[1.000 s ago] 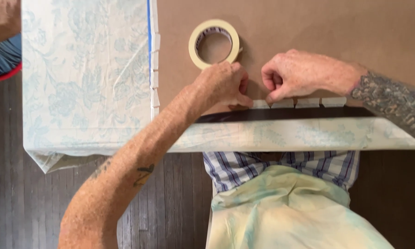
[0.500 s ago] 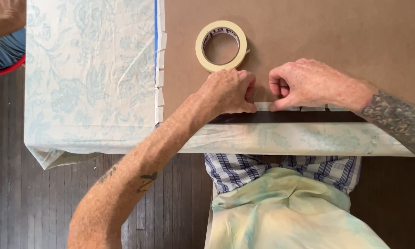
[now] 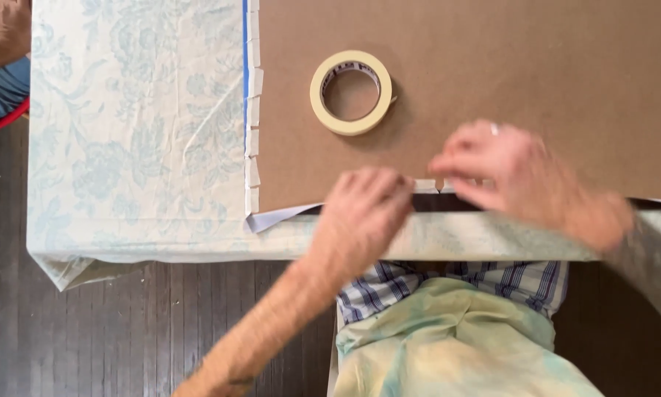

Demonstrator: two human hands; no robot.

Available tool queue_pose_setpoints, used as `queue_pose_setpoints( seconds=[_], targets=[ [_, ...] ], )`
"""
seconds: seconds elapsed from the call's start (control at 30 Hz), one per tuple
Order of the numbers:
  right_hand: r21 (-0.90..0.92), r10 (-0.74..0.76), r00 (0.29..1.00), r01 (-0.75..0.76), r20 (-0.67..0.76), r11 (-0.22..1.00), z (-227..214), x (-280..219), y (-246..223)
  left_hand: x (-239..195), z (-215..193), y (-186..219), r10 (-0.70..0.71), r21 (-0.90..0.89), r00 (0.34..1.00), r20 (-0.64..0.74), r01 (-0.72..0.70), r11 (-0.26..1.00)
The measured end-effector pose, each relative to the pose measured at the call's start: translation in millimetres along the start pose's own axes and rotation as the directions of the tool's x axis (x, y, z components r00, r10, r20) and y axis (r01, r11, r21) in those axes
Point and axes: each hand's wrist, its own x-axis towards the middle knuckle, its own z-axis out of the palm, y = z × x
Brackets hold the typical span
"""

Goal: Applying masking tape to secure fabric edges onto a wooden board during an upholstery or framing task

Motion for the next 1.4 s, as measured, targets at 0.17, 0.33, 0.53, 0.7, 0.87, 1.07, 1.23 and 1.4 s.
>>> queue_pose_setpoints(
  seconds=[0.17, 0.33, 0.53, 0.7, 0.87, 1.07, 1.23, 1.4],
  targets=[
    [-0.427, -0.107, 0.99, 0.138, 0.097, 0.894, 21.3, -37.1, -17.0, -19.3, 15.9, 16.5, 0.056, 0.181, 0.998, 0.024, -0.059, 0.982],
    [-0.194, -0.086, 0.993, 0.1, 0.076, 0.976, 14.3, -25.4, -2.5, -16.9, 16.9, 12.2, 0.081, 0.161, 0.996, 0.025, -0.084, 0.983],
    [-0.196, -0.082, 0.995, 0.093, 0.064, 0.976, 10.9, -37.2, 13.1, -13.3, 10.1, 12.5, 0.068, 0.023, 0.997, -0.045, -0.067, 0.997],
    [-0.188, -0.212, 0.977, 0.208, -0.001, 0.96, 12.3, -33.4, 0.7, -12.3, 4.9, 4.3, 0.087, 0.029, 0.996, 0.015, -0.088, 0.996],
    [0.088, 0.003, 0.985, 0.012, -0.173, 0.996, -1.1, 26.3, -4.4, 7.7, -2.5, -48.3, -0.03, 0.084, 0.995, -0.094, 0.038, 0.996],
    [0.304, 0.214, 0.936, -0.126, -0.28, 0.944, 17.5, 87.3, -10.3, 29.1, 20.6, -76.1, -0.093, 0.114, 0.994, -0.055, 0.098, 0.989],
    [0.31, 0.194, 0.924, -0.088, -0.331, 0.947, 25.7, 88.0, 9.5, 40.0, 28.7, -83.2, -0.106, 0.038, 0.994, 0.007, 0.105, 0.994],
    [0.313, 0.2, 0.957, -0.128, -0.209, 0.941, 11.4, 55.4, 16.1, 52.1, 27.5, -69.0, -0.018, 0.0, 0.999, 0.038, 0.018, 1.0]
  ],
)
